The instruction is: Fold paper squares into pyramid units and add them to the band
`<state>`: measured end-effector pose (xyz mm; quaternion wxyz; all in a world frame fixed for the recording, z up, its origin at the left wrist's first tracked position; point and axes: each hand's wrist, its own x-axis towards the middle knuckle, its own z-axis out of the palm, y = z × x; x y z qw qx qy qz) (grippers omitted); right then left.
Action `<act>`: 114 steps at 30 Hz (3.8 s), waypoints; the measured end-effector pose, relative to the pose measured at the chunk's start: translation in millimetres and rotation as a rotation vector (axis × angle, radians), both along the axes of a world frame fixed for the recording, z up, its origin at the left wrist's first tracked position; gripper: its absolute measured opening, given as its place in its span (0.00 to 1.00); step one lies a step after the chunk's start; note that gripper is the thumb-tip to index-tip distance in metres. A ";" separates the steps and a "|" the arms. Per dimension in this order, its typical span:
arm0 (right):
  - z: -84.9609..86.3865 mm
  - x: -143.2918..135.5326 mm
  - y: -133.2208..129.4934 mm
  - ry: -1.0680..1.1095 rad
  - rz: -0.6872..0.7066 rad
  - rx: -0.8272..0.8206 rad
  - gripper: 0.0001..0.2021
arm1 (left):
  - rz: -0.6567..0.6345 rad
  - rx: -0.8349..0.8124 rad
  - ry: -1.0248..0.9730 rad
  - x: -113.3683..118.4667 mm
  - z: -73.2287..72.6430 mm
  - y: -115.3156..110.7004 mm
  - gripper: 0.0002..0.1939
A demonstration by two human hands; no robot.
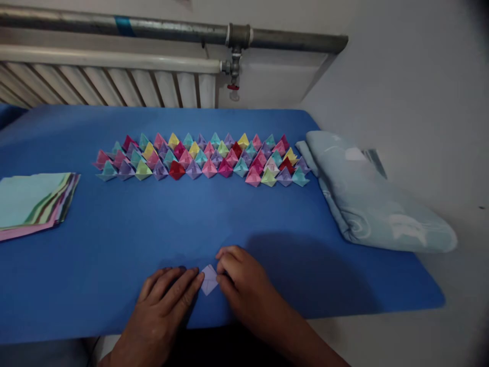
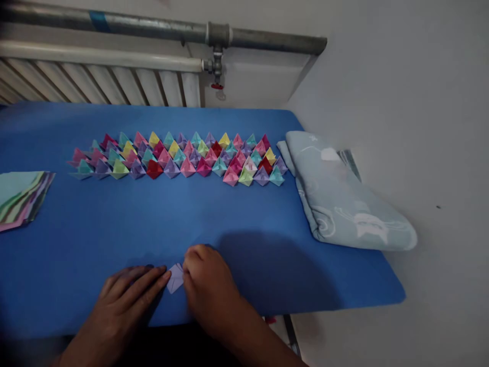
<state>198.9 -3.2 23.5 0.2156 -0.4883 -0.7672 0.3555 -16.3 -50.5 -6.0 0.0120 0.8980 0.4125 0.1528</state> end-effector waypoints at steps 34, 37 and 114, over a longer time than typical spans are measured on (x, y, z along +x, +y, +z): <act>6.7 -0.8 -7.8 0.609 -0.213 -0.424 0.03 | 0.555 -1.162 -1.366 37.9 27.1 43.1 0.14; 5.3 -2.1 -9.8 0.474 -0.199 -0.298 0.06 | 0.467 -1.128 -1.264 37.2 24.5 39.7 0.11; 1.5 14.3 -5.6 -0.051 -0.084 0.045 0.07 | 0.242 -0.188 -0.143 48.4 13.1 30.7 0.17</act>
